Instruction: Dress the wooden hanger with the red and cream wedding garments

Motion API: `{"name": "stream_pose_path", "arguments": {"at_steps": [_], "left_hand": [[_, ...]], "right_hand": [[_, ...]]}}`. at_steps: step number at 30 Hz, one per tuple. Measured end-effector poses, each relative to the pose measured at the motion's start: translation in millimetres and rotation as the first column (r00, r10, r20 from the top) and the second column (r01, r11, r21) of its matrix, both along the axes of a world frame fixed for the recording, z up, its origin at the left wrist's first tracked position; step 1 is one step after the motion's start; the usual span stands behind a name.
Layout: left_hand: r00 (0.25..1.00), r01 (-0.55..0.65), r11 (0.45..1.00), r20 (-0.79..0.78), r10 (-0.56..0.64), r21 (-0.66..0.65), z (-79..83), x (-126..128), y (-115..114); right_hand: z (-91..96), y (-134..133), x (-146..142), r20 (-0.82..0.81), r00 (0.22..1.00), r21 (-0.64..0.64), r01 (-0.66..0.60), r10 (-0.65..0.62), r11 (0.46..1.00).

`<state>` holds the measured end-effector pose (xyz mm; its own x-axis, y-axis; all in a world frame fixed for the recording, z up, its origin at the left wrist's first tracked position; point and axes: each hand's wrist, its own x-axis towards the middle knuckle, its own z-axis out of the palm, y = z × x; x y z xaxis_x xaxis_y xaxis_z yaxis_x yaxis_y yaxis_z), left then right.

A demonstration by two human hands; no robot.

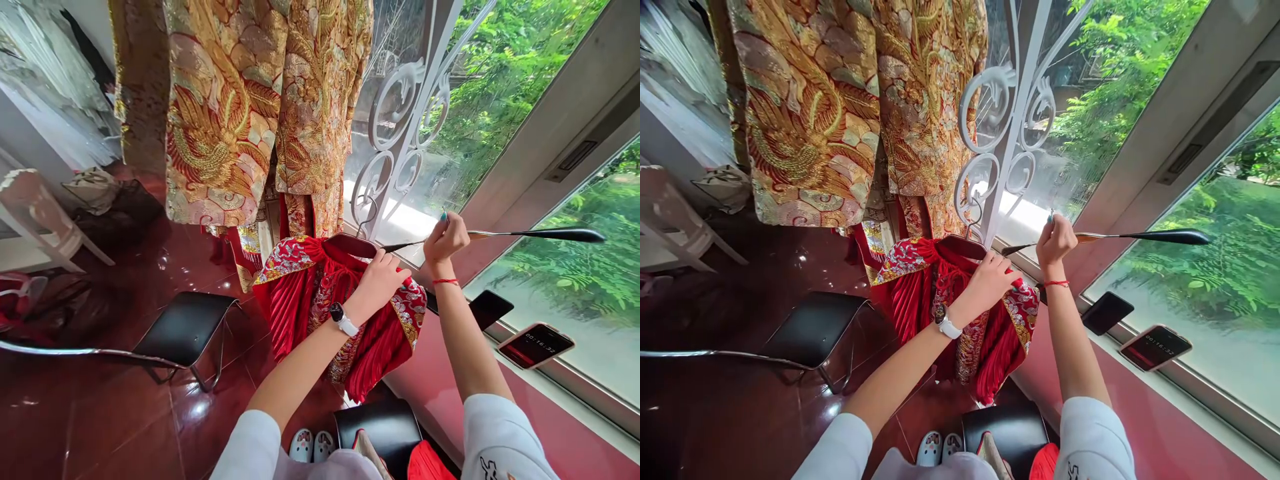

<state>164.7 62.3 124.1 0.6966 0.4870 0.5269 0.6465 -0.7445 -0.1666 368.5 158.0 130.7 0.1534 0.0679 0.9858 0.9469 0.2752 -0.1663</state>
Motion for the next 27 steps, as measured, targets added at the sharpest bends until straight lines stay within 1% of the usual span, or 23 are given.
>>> {"name": "stream_pose_path", "arguments": {"at_steps": [2,4,5,7,9,10,11,12,13,16,18,20,21,22,24,26,27], "left_hand": [[1.000,-0.013,1.000,-0.007,0.013,0.019,-2.1,2,3],[1.000,-0.022,0.999,-0.014,0.023,0.033,-4.3,4,5],[1.000,-0.024,0.999,-0.018,0.025,0.036,-5.3,4,6],[0.999,-0.024,0.999,-0.024,0.025,0.038,-6.9,4,7],[0.999,-0.025,0.999,-0.024,0.026,0.031,-7.8,3,8],[0.999,-0.026,0.999,-0.020,0.026,0.025,-8.0,3,8],[1.000,-0.026,0.999,-0.015,0.027,0.020,-8.2,4,8],[1.000,-0.027,1.000,-0.009,0.027,0.016,-8.2,4,8],[1.000,-0.025,1.000,-0.005,0.025,0.015,-8.2,4,8],[1.000,-0.010,1.000,0.001,0.010,0.019,-8.2,4,8],[1.000,-0.001,1.000,0.008,0.001,0.020,-9.1,3,8],[1.000,0.008,1.000,0.023,-0.008,0.018,-12.4,3,8],[0.999,0.017,1.000,0.034,-0.017,0.017,-15.1,4,8],[0.998,0.026,1.000,0.051,-0.027,0.017,-18.7,5,9],[0.993,0.019,1.000,0.119,-0.020,0.010,-27.8,8,11],[0.977,-0.017,1.000,0.211,0.021,-0.023,-38.3,12,13],[0.966,-0.030,0.998,0.255,0.042,-0.051,-43.8,13,13]], "right_hand": [[-4.5,-4,-13,-0.016,1.000,-0.024,-0.027,0.026,0.999],[-8.8,-7,-31,-0.046,0.991,-0.124,-0.130,0.125,0.984],[-10.2,-7,-40,-0.069,0.978,-0.186,-0.207,0.198,0.961],[-10.8,-4,-54,-0.138,0.926,-0.292,-0.378,0.353,0.878],[-9.3,2,-60,-0.212,0.858,-0.379,-0.514,0.468,0.769],[-8.2,5,-61,-0.230,0.829,-0.427,-0.556,0.509,0.713],[-7.1,7,-61,-0.227,0.810,-0.479,-0.577,0.541,0.662],[-6.2,9,-59,-0.202,0.800,-0.534,-0.573,0.565,0.621],[-5.5,10,-57,-0.159,0.798,-0.587,-0.550,0.582,0.594],[-4.6,9,-53,-0.056,0.804,-0.699,-0.454,0.592,0.552],[-4.5,7,-52,-0.090,0.813,-0.732,-0.446,0.575,0.516],[-4.7,2,-50,-0.194,0.803,-0.718,-0.508,0.563,0.477],[-5.2,-3,-47,-0.258,0.790,-0.687,-0.554,0.556,0.469],[-6.3,-10,-43,-0.319,0.774,-0.646,-0.600,0.547,0.473],[-12.2,-32,-28,-0.410,0.756,-0.560,-0.650,0.510,0.513],[-25.7,-70,-4,-0.462,0.773,-0.529,-0.634,0.435,0.564],[-36.1,-96,11,-0.479,0.792,-0.547,-0.607,0.379,0.576]]}}
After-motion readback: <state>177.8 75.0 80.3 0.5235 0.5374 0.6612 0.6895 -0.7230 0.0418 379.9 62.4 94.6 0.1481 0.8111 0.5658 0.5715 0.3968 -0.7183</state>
